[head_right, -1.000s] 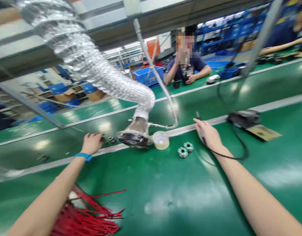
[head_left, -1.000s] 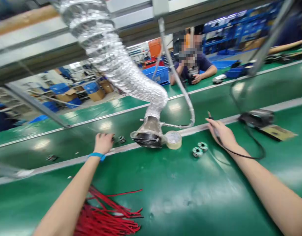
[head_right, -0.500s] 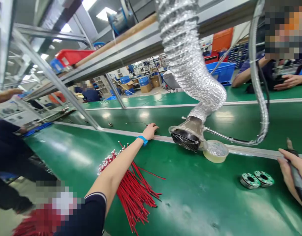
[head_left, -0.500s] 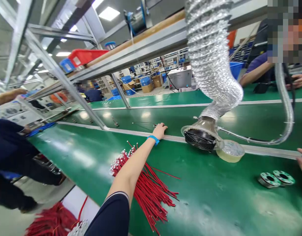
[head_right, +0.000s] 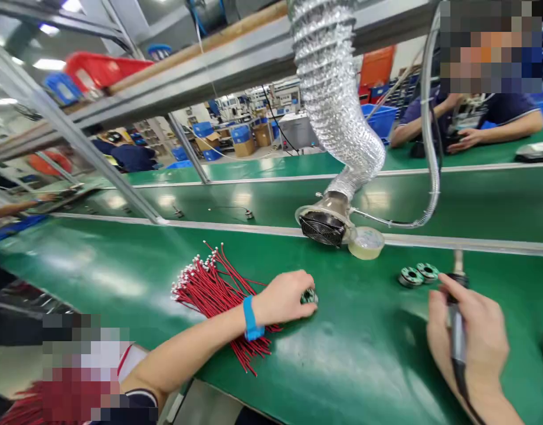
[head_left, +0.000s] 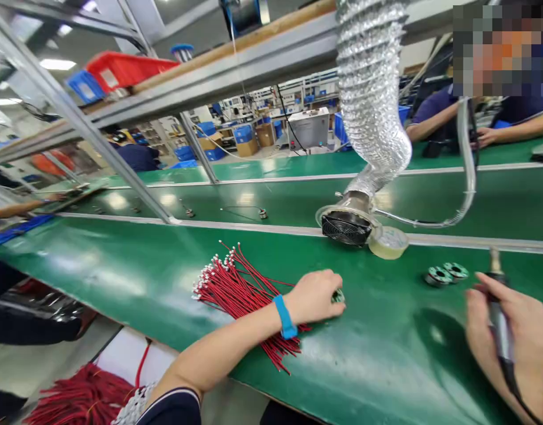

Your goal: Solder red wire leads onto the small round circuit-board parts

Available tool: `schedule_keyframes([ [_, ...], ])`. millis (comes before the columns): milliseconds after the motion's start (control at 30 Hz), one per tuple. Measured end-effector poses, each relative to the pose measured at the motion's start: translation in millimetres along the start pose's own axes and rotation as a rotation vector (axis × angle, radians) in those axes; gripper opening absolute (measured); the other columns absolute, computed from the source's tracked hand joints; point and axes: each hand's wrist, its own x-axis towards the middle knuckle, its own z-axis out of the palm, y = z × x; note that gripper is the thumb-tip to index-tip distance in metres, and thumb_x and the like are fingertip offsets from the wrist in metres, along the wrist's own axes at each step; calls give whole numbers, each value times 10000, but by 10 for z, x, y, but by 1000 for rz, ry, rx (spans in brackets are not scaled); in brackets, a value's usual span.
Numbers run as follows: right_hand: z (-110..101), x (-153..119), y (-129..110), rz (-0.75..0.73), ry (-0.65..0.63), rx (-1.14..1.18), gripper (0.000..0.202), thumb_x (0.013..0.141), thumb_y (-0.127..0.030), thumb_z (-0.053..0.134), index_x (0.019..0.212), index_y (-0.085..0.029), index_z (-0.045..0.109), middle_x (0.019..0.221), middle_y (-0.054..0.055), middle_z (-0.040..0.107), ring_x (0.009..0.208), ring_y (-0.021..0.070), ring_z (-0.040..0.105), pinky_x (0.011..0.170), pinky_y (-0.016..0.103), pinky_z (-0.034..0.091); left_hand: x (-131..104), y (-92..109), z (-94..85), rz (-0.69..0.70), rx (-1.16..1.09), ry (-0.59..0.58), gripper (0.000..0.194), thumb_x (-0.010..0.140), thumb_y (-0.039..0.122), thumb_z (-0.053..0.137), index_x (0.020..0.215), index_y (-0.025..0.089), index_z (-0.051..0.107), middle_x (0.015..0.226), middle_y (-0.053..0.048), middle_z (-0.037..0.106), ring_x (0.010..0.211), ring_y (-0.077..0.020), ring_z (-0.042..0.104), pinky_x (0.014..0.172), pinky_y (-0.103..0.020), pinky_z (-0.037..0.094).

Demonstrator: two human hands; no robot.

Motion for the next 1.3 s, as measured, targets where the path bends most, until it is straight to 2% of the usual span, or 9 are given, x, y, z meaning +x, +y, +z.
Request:
schedule_keyframes([
  [67,3,-221,-145,-83,-30,-62,408,983,-573,609,1307,-351,717,1039,189,702,1002,366,694,897,593,542,-128,310,125,92,-31,-30,271,917,405,739,1039,178,655,1028,-98,697,938,-253,697,786,-344,556],
  [133,-32,-444,-332,-146,-107,-43,381,996,-491,619,1333,-327,692,1017,136,699,915,319,696,868,543,569,-193,422,120,149,-77,-44,335,940,462,725,1088,170,649,1052,-120,699,965,-275,701,793,-366,557],
  [267,-83,-845,-662,-170,-287,44,440,988,-441,659,1394,-274,634,1054,81,634,887,244,692,806,427,599,-210,8,-134,205,-187,-47,375,910,509,775,1128,216,694,1088,-93,730,1041,-275,703,867,-371,548],
  [333,-47,-994,-755,-152,-342,67,487,966,-422,696,1422,-274,610,1104,79,609,913,229,695,798,391,617,-193,-341,-227,82,-166,12,240,900,407,805,1034,225,727,1023,-70,729,1004,-255,694,865,-358,531],
  [467,106,-1147,-827,-121,-421,98,535,952,-363,717,1461,-292,568,1189,89,585,955,226,695,831,403,643,-156,-751,-171,-13,-241,-40,76,929,256,728,872,208,711,871,-28,684,849,-197,660,773,-305,503],
  [733,154,-1130,-863,-85,-468,190,486,991,-202,618,1466,-284,552,1224,101,579,969,181,685,843,346,632,-141,-618,-44,-4,-346,58,157,1041,313,516,988,206,617,937,-30,660,809,-177,619,772,-304,494],
  [967,108,-1090,-920,-68,-457,266,543,961,-135,599,1475,-299,534,1230,93,572,992,171,683,880,334,622,-153,-704,-22,60,-196,-152,187,1024,280,521,874,211,610,922,-41,652,850,-203,616,793,-324,480],
  [1133,117,-1087,-926,-49,-487,215,541,987,-208,648,1502,-294,505,1260,107,568,1057,198,674,922,369,614,-128,-456,-34,30,-285,236,155,1051,258,484,918,213,550,895,-25,630,791,-173,600,759,-302,489],
  [1300,136,-1083,-922,-62,-462,273,549,986,-115,588,1502,-282,507,1226,92,555,950,147,655,860,302,600,-110,-365,-124,48,-339,632,91,1001,230,602,914,204,613,871,-24,653,789,-158,633,737,-291,520],
])
